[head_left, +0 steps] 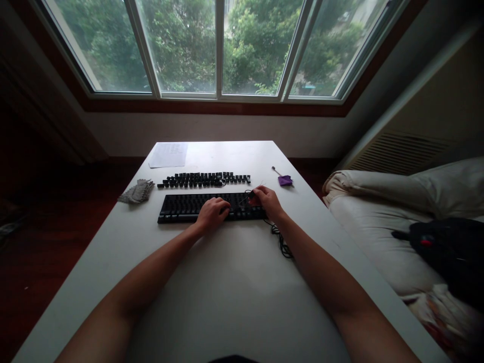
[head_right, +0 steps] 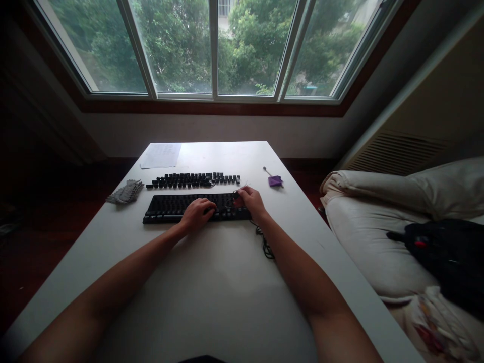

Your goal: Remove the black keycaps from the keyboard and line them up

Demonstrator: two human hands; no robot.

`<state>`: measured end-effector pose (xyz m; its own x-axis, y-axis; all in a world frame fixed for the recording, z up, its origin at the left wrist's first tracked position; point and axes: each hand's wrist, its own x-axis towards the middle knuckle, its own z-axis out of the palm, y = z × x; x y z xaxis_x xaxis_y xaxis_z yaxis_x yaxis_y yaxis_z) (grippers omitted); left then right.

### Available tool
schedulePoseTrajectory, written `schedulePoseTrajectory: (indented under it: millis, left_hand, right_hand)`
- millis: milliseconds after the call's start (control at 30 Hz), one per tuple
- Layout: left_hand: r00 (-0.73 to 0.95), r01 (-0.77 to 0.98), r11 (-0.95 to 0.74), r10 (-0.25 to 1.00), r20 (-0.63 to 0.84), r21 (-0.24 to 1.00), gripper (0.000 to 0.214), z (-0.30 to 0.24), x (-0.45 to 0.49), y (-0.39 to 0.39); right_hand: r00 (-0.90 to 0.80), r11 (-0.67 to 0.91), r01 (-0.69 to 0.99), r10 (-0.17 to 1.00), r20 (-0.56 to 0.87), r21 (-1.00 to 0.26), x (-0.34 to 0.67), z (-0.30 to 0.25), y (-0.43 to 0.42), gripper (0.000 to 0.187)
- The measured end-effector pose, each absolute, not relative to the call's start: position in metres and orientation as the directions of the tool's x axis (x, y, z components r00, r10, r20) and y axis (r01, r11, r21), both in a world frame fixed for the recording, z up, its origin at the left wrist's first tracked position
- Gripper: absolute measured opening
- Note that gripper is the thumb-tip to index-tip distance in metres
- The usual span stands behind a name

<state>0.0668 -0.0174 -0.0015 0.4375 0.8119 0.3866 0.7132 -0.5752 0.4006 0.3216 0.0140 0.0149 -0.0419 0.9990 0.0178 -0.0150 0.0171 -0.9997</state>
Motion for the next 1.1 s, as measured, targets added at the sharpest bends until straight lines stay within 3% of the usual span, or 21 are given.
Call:
schedulePoseTrajectory:
  millis: [133,500,733,933,1100]
  left_hand:
    - [0.434,0.729,-0.561,0.822,0.369,0.393,0.018,0.0,0.07,-0.017]
    - [0.467,0.775,-0.55,0.83,0.306,0.311,0.025,0.006,0.092,-0.01]
    - [0.45,0.762,-0.522,0.852,0.266,0.383,0.016,0.01,0.101,-0.005]
    - [0.391,0.697,-0.496,0.868,0.306,0.518,0.019,0.011,0.088,0.007]
    - [0.39,0.785,-0.502,0.856,0.341,0.363,0.02,0.011,0.062,0.02]
  right_hand:
    - [0.042,0.059,0.036,0.997,0.061,-0.998,0.325,0.011,0.018,0.028]
    - [0.008,0.087,0.049,0.996,0.087,-0.995,0.322,0.012,0.015,0.025]
    - [0.066,0.077,-0.015,0.995,0.076,-0.997,0.326,0.011,0.018,0.027]
    - [0.106,0.076,-0.057,0.992,0.069,-0.995,0.33,0.01,0.02,0.026]
    - [0.094,0.053,-0.06,0.994,0.047,-0.997,0.328,0.008,0.019,0.026]
